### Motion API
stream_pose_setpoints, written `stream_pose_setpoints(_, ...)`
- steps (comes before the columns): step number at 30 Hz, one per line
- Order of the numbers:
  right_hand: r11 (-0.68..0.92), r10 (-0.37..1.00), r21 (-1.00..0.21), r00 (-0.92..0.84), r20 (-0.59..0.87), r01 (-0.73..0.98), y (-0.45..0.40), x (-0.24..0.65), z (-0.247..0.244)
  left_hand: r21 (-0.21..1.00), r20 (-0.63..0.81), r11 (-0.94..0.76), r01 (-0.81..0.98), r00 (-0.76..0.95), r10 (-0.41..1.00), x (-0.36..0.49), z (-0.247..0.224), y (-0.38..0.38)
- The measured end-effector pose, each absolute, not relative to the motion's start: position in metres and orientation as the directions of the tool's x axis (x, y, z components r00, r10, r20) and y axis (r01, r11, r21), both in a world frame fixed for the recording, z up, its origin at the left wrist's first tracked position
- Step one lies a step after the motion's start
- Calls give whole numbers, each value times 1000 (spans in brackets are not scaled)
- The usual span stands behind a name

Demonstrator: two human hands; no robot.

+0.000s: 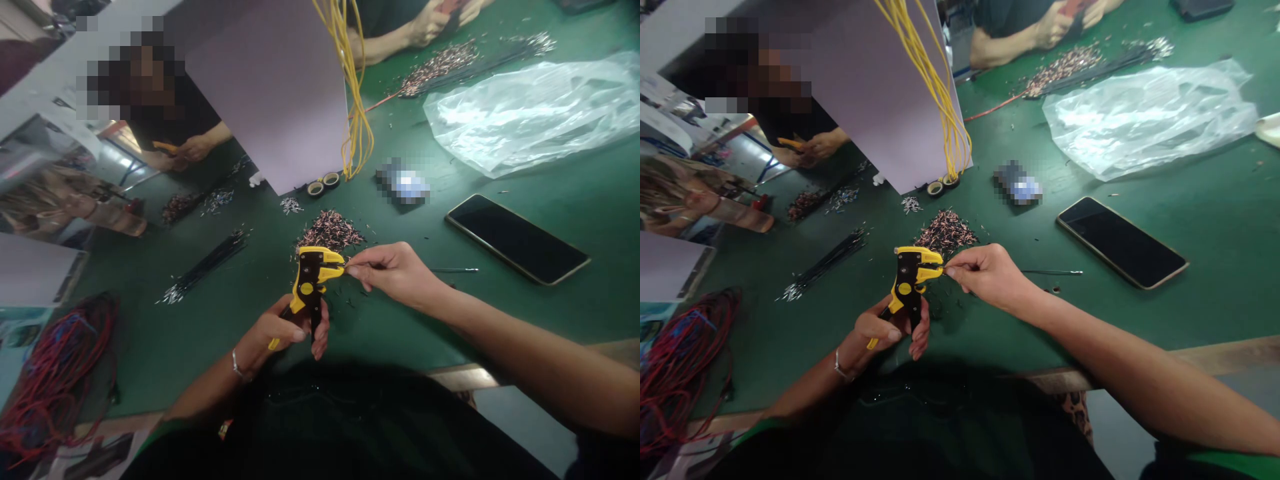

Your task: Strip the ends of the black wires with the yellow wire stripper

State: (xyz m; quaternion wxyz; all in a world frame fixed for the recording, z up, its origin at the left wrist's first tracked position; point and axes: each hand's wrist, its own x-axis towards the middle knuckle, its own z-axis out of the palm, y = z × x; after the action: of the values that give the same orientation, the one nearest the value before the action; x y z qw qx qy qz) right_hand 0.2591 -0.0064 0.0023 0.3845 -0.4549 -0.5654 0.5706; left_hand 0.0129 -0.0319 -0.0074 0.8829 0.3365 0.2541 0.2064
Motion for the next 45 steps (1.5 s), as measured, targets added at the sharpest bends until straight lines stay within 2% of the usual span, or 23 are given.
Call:
stream_pose_setpoints(18, -81, 957, -995, -276, -92, 51, -6, 258, 2, 758, -312, 614, -219, 706, 636, 15, -5, -39)
stream_pose_setpoints(24, -175, 943, -984, -295, -154, -44, -5, 258, 2, 769, -296, 588, -251, 675, 676, 17, -6, -42)
stream_pose_setpoints(34, -190, 926, -972, -354, -129, -141, -7, 253, -4, 788, -334, 573, -224, 627, 704, 20, 1, -48)
stream_pose_setpoints(38, -116, 929, -990, -361, -81, -77, -9, 252, -6, 799, -312, 556, -229, 633, 709, 20, 0, -50)
stream_pose_setpoints(45, 57, 977, -990, -211, 30, 126, -2, 259, -13, 849, -259, 470, -242, 586, 768, 20, -5, -47)
